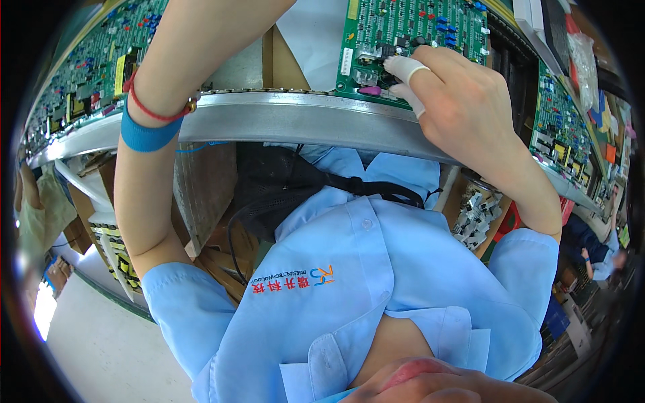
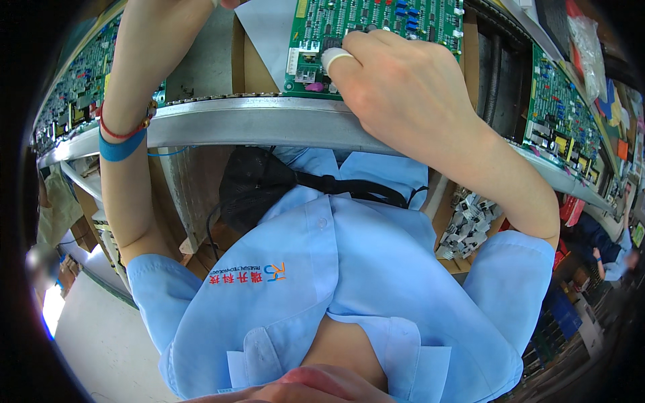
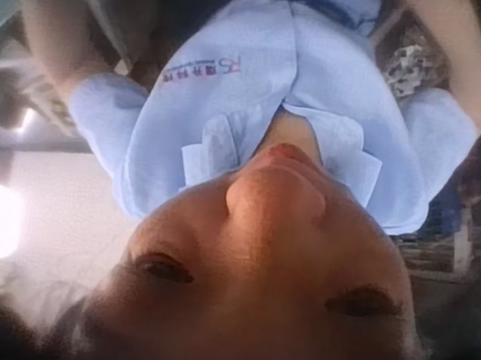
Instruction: Manually assemble components and heat sinks onto printed circuit boards at an assembly line.
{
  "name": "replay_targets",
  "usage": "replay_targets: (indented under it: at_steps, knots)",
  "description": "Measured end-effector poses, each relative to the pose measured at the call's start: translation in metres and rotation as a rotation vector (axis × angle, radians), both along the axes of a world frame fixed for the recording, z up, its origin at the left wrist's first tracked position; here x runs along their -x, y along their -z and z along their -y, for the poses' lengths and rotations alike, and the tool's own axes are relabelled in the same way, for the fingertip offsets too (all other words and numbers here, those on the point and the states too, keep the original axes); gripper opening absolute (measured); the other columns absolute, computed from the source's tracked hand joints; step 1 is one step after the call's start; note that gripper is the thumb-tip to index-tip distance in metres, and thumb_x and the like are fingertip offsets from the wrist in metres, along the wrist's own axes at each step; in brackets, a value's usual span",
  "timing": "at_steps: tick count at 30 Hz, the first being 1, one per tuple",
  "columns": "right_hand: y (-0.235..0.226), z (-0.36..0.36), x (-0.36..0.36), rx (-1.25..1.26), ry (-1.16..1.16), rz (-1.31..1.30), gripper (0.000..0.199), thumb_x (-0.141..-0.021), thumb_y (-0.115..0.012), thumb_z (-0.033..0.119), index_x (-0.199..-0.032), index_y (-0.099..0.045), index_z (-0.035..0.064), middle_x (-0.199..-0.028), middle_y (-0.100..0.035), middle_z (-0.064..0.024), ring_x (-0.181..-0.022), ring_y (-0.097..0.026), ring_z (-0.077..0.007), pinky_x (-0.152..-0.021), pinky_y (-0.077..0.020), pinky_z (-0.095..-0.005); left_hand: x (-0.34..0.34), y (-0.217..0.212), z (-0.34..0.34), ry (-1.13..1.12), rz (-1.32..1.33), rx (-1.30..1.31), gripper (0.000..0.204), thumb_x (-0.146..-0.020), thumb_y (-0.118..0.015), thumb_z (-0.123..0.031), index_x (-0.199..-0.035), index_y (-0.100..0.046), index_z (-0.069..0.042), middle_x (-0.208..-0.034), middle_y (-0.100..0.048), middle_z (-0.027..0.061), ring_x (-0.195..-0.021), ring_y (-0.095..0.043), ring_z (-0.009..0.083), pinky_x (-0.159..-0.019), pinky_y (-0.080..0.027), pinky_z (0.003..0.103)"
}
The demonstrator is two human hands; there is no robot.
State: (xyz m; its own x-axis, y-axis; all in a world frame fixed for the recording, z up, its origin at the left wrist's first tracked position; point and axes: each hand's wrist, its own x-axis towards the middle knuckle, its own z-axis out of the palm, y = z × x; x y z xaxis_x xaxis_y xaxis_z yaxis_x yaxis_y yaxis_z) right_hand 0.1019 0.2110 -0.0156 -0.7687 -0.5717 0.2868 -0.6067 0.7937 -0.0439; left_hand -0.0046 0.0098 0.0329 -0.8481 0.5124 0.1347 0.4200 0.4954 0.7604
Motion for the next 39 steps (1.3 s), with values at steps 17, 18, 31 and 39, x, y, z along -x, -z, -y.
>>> replay_targets:
  at_steps: [17,18,31,39]
  knots:
    - [-0.011,-0.122,-0.112,0.576,0.769,-0.151,0.019,-0.091,-0.068,0.002,-0.109,-0.072,-0.0017,-0.108,-0.073,-0.0084,-0.098,-0.067,-0.0126,-0.090,-0.0523,-0.0249,-0.054,0.024,-0.050,0.476,-0.386,0.528,0.012,-0.078,-0.073,-0.013,-0.085,-0.068,-0.006,-0.109,-0.055,0.0109,-0.109,-0.050,0.0294,-0.098,-0.027,0.046]
    - [-0.005,-0.137,-0.122,0.651,0.824,-0.151,0.018,-0.093,-0.066,0.003,-0.109,-0.073,-0.0006,-0.107,-0.073,-0.0085,-0.097,-0.067,-0.0131,-0.091,-0.0523,-0.0253,-0.055,0.024,-0.051,0.457,-0.378,0.533,0.011,-0.077,-0.073,-0.012,-0.085,-0.067,-0.006,-0.107,-0.055,0.0110,-0.108,-0.049,0.0301,-0.096,-0.027,0.047]
    - [0.035,-0.204,-0.218,0.748,1.110,-0.499,0.016,-0.090,-0.073,0.009,-0.105,-0.077,0.0084,-0.104,-0.075,-0.0045,-0.094,-0.067,-0.0085,-0.086,-0.0522,-0.0235,-0.066,0.043,-0.040,0.481,-0.761,0.563,0.019,-0.080,-0.073,-0.014,-0.100,-0.071,-0.013,-0.108,-0.066,0.0065,-0.105,-0.061,0.0262,-0.099,-0.033,0.044]
    - [0.111,-0.261,-0.335,0.158,1.851,0.065,0.030,-0.086,-0.069,0.039,-0.109,-0.075,0.0201,-0.102,-0.073,-0.0123,-0.098,-0.069,-0.0347,-0.085,-0.0538,-0.0426,-0.065,0.052,-0.032,0.448,-0.763,0.564,0.018,-0.081,-0.076,-0.017,-0.096,-0.070,-0.011,-0.115,-0.064,0.0058,-0.111,-0.059,0.0249,-0.102,-0.030,0.042]
